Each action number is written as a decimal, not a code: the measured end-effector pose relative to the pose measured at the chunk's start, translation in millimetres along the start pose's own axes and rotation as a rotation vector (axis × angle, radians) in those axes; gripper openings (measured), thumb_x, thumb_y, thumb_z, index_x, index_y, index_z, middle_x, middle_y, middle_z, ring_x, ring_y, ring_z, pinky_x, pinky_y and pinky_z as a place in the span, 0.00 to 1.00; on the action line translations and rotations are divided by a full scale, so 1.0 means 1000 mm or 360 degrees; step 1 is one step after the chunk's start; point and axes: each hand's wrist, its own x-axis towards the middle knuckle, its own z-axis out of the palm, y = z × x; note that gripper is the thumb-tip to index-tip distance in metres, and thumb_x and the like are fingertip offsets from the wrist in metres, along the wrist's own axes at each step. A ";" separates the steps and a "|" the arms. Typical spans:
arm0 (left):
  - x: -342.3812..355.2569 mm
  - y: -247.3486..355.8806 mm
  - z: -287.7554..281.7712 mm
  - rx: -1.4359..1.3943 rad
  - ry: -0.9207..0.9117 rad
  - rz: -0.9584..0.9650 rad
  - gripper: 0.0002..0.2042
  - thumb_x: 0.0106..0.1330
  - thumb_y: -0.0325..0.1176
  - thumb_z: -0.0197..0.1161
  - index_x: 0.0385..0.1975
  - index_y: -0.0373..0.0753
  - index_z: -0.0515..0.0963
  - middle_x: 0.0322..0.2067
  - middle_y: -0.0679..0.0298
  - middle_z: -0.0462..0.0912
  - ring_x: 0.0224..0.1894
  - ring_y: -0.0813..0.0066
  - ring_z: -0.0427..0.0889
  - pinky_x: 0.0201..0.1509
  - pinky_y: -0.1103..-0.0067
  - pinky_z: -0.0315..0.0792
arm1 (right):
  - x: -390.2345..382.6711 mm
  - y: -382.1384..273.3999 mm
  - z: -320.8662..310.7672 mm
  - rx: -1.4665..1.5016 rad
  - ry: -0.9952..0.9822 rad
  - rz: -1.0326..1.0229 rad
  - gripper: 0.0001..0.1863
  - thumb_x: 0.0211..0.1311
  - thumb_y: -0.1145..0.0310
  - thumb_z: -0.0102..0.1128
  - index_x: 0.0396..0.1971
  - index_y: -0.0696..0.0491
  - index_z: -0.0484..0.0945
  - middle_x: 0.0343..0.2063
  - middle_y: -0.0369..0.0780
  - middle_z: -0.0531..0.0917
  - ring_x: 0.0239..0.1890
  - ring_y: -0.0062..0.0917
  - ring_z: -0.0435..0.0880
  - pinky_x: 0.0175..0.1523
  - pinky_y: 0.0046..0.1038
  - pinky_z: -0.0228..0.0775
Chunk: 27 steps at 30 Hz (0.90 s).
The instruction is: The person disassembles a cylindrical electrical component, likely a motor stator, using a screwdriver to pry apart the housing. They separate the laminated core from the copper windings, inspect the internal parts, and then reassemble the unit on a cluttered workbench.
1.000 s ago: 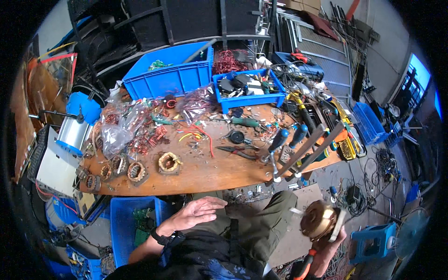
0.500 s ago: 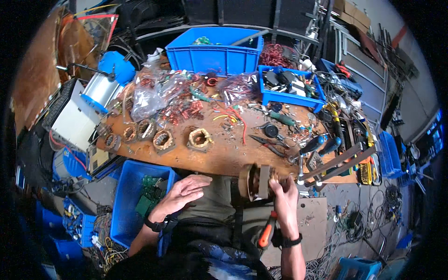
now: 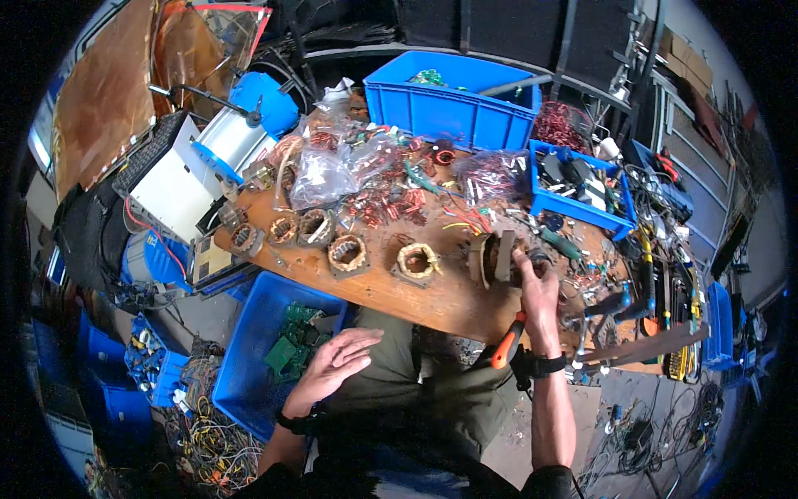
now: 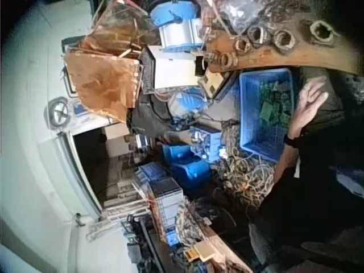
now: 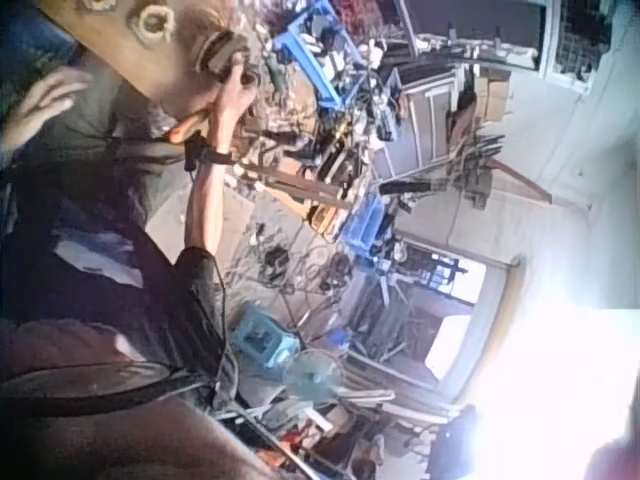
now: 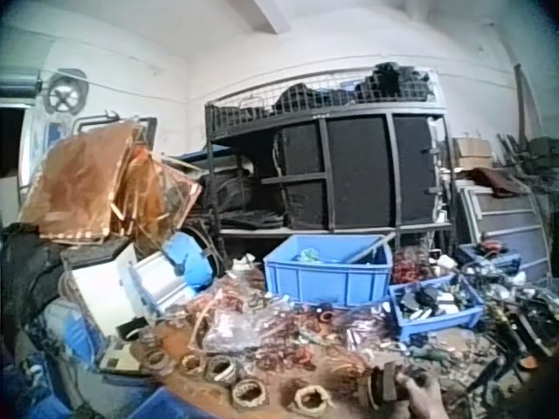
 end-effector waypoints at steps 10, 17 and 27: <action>0.045 -0.021 -0.038 -0.0075 -0.0267 -0.0061 0.24 0.75 0.26 0.65 0.68 0.39 0.70 0.72 0.60 0.71 0.77 0.66 0.65 0.82 0.64 0.58 | 0.061 0.020 0.020 -0.0032 -0.0028 -0.0069 0.25 0.72 0.49 0.67 0.55 0.55 0.82 0.47 0.35 0.85 0.46 0.22 0.82 0.48 0.28 0.77; 0.045 -0.043 -0.055 -0.0200 -0.0397 0.0012 0.28 0.76 0.32 0.65 0.73 0.38 0.66 0.74 0.60 0.66 0.78 0.67 0.62 0.83 0.66 0.54 | 0.070 -0.030 0.035 -0.0523 -0.0271 -0.0007 0.27 0.77 0.51 0.59 0.44 0.64 0.87 0.33 0.36 0.87 0.35 0.19 0.80 0.44 0.26 0.73; 0.021 -0.022 -0.073 -0.0122 -0.0283 0.0092 0.28 0.77 0.36 0.64 0.74 0.39 0.66 0.74 0.59 0.66 0.79 0.63 0.61 0.84 0.62 0.53 | 0.108 0.015 -0.003 -0.0872 -0.0065 -0.0350 0.28 0.78 0.49 0.59 0.36 0.65 0.84 0.28 0.33 0.80 0.33 0.18 0.72 0.41 0.24 0.67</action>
